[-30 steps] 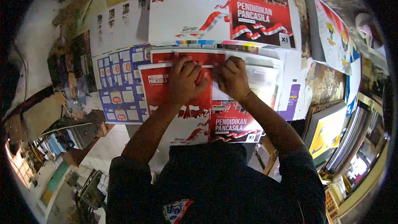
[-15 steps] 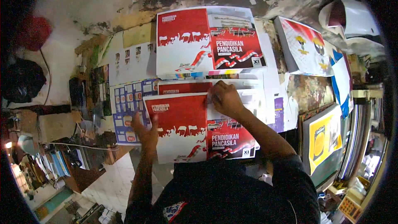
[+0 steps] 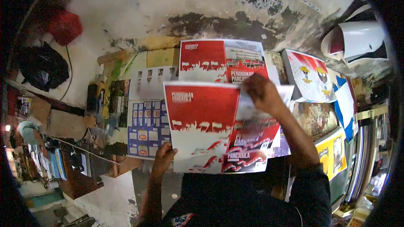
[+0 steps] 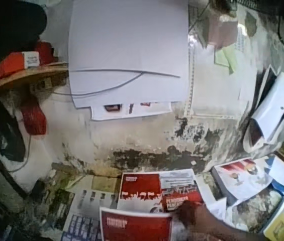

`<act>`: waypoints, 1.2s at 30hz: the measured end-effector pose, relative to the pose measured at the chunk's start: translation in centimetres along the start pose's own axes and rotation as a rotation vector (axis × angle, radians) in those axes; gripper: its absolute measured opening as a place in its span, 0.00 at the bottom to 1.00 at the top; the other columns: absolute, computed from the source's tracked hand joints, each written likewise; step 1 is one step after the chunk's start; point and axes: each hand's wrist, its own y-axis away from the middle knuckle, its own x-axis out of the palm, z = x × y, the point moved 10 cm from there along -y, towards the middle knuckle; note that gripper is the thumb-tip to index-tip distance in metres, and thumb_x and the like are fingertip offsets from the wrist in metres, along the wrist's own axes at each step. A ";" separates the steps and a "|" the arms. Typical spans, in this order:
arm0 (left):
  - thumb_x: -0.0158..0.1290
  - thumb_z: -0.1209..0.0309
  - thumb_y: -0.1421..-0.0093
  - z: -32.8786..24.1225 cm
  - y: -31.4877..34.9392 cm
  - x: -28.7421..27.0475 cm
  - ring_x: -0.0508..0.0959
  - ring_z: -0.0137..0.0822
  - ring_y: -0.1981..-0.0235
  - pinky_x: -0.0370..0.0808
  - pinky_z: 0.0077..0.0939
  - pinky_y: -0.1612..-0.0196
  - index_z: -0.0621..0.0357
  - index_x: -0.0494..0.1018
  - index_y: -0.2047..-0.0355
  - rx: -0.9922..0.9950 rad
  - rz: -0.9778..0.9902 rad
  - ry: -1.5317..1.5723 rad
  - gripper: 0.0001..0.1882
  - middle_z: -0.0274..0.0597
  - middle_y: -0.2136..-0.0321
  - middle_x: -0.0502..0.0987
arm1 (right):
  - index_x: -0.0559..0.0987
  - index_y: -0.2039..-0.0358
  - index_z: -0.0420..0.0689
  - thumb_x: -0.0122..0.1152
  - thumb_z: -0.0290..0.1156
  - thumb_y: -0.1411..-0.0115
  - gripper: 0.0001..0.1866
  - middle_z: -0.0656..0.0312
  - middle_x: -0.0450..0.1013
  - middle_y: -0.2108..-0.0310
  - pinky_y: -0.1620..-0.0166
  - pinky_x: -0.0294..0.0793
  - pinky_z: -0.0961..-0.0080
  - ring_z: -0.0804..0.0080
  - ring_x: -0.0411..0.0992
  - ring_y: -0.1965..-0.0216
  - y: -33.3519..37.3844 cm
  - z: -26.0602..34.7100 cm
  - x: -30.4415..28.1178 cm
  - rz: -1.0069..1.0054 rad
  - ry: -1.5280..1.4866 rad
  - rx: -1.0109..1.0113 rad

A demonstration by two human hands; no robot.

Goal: The person stacks and aligns textbooks by hand on a table, moves aligned stacks to a large machine, and places paper stacks onto a pallet.

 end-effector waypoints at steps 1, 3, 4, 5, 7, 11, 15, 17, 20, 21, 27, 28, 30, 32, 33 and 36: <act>0.57 0.67 0.38 -0.8 -2.0 1.0 0.74 0.27 0.65 0.73 0.25 0.61 0.61 0.70 0.51 0.024 0.077 0.023 0.18 0.36 0.64 0.75 | 0.78 0.63 0.40 0.59 0.31 0.40 0.09 0.47 0.73 0.66 0.57 0.74 0.57 0.44 0.73 0.61 -1.9 -2.6 -1.4 -0.096 0.108 0.022; 0.57 0.70 0.38 -5.8 -6.7 2.1 0.74 0.27 0.66 0.74 0.25 0.61 0.62 0.71 0.51 0.073 0.036 0.145 0.17 0.34 0.65 0.74 | 0.80 0.60 0.42 0.64 0.39 0.43 0.15 0.50 0.74 0.61 0.52 0.71 0.53 0.45 0.72 0.56 -6.8 -7.5 -2.6 -0.014 0.298 0.248; 0.57 0.69 0.38 -7.1 -9.7 2.8 0.75 0.28 0.65 0.74 0.25 0.61 0.62 0.69 0.48 0.013 0.060 0.101 0.20 0.36 0.64 0.75 | 0.77 0.52 0.46 0.65 0.43 0.43 0.21 0.52 0.72 0.50 0.45 0.66 0.48 0.49 0.68 0.46 -7.9 -7.5 -5.2 -0.209 0.468 0.143; 0.57 0.68 0.38 -7.7 -12.3 2.4 0.76 0.29 0.65 0.75 0.26 0.61 0.63 0.67 0.45 -0.045 0.058 0.055 0.23 0.38 0.64 0.76 | 0.77 0.52 0.46 0.65 0.43 0.43 0.21 0.52 0.72 0.50 0.45 0.66 0.48 0.49 0.68 0.46 -8.3 -7.7 -4.7 -0.212 0.466 0.141; 0.60 0.66 0.41 -8.3 -16.4 0.4 0.76 0.35 0.60 0.75 0.31 0.56 0.63 0.63 0.42 0.088 -0.057 -0.039 0.30 0.45 0.59 0.76 | 0.71 0.41 0.50 0.65 0.44 0.43 0.30 0.52 0.65 0.40 0.39 0.60 0.47 0.49 0.62 0.39 -9.0 -8.1 -3.4 -0.223 0.444 0.183; 0.71 0.59 0.54 -13.5 -15.7 3.8 0.71 0.56 0.45 0.68 0.47 0.41 0.60 0.52 0.34 0.473 -0.161 -0.692 0.53 0.65 0.44 0.67 | 0.49 0.29 0.49 0.77 0.58 0.61 0.65 0.39 0.56 0.35 0.32 0.47 0.42 0.39 0.52 0.33 3.7 -14.9 3.0 0.231 0.390 0.475; 0.74 0.60 0.60 -13.8 -15.4 5.2 0.63 0.63 0.39 0.64 0.53 0.39 0.65 0.53 0.35 0.403 -0.152 -0.871 0.57 0.69 0.39 0.60 | 0.30 0.28 0.56 0.83 0.58 0.73 0.83 0.35 0.49 0.32 0.35 0.57 0.42 0.32 0.48 0.31 14.4 -20.7 6.8 0.612 0.490 0.868; 0.74 0.61 0.61 -14.7 -17.1 6.5 0.67 0.61 0.41 0.69 0.52 0.43 0.66 0.55 0.37 0.391 -0.141 -0.941 0.56 0.70 0.43 0.64 | 0.45 0.28 0.61 0.82 0.49 0.70 0.71 0.36 0.64 0.40 0.41 0.68 0.47 0.34 0.59 0.37 15.0 -23.3 6.4 0.306 0.442 0.659; 0.75 0.62 0.62 -15.8 -20.4 6.4 0.75 0.59 0.49 0.75 0.48 0.51 0.65 0.58 0.39 0.308 -0.120 -1.031 0.53 0.67 0.52 0.73 | 0.73 0.47 0.61 0.76 0.36 0.66 0.40 0.47 0.76 0.61 0.55 0.78 0.56 0.45 0.76 0.57 12.5 -26.1 8.5 0.257 0.391 0.790; 0.75 0.62 0.62 -15.4 -20.9 4.4 0.79 0.57 0.54 0.78 0.46 0.55 0.64 0.60 0.40 0.201 -0.131 -1.084 0.51 0.64 0.58 0.78 | 0.71 0.45 0.62 0.78 0.37 0.68 0.44 0.48 0.76 0.61 0.54 0.78 0.55 0.45 0.76 0.57 10.3 -23.8 9.8 0.311 0.313 0.747; 0.75 0.60 0.62 -15.8 -21.4 5.8 0.82 0.55 0.59 0.78 0.45 0.55 0.64 0.47 0.31 0.285 -0.131 -1.159 0.64 0.60 0.60 0.80 | 0.57 0.33 0.56 0.81 0.40 0.68 0.60 0.41 0.69 0.47 0.50 0.77 0.53 0.41 0.73 0.50 12.4 -22.9 7.6 0.297 0.187 0.896; 0.75 0.59 0.62 -15.1 -21.2 5.4 0.81 0.55 0.59 0.78 0.44 0.54 0.64 0.42 0.30 0.265 -0.125 -1.090 0.67 0.61 0.57 0.79 | 0.53 0.31 0.54 0.81 0.41 0.66 0.62 0.39 0.65 0.43 0.49 0.76 0.52 0.39 0.70 0.47 12.7 -21.9 7.0 0.242 0.264 0.903; 0.75 0.58 0.60 -15.3 -19.7 3.3 0.81 0.56 0.57 0.78 0.44 0.53 0.64 0.40 0.30 0.413 -0.213 -1.009 0.68 0.62 0.54 0.77 | 0.48 0.29 0.51 0.79 0.42 0.62 0.64 0.37 0.57 0.36 0.45 0.73 0.50 0.36 0.65 0.42 12.4 -19.4 5.9 0.104 0.293 0.870; 0.72 0.57 0.55 -16.1 -15.0 5.4 0.79 0.55 0.53 0.78 0.43 0.52 0.61 0.42 0.29 0.522 -0.244 -0.733 0.63 0.64 0.47 0.73 | 0.52 0.31 0.48 0.74 0.41 0.53 0.53 0.39 0.60 0.38 0.46 0.73 0.48 0.36 0.63 0.41 15.3 -17.7 3.6 -0.108 0.227 0.799; 0.72 0.57 0.55 -13.9 -13.6 4.0 0.79 0.55 0.53 0.78 0.43 0.52 0.61 0.42 0.29 0.502 -0.251 -0.743 0.63 0.64 0.47 0.73 | 0.52 0.31 0.48 0.74 0.41 0.53 0.53 0.39 0.60 0.38 0.46 0.73 0.48 0.36 0.63 0.41 16.6 -16.7 4.3 -0.093 0.210 0.795; 0.67 0.55 0.47 -3.3 -7.6 -3.4 0.81 0.46 0.60 0.79 0.36 0.60 0.59 0.58 0.34 0.560 -0.447 -0.928 0.46 0.57 0.53 0.77 | 0.71 0.43 0.41 0.69 0.38 0.46 0.32 0.42 0.70 0.48 0.48 0.73 0.56 0.45 0.69 0.47 23.0 -11.4 4.5 -0.297 -0.059 0.638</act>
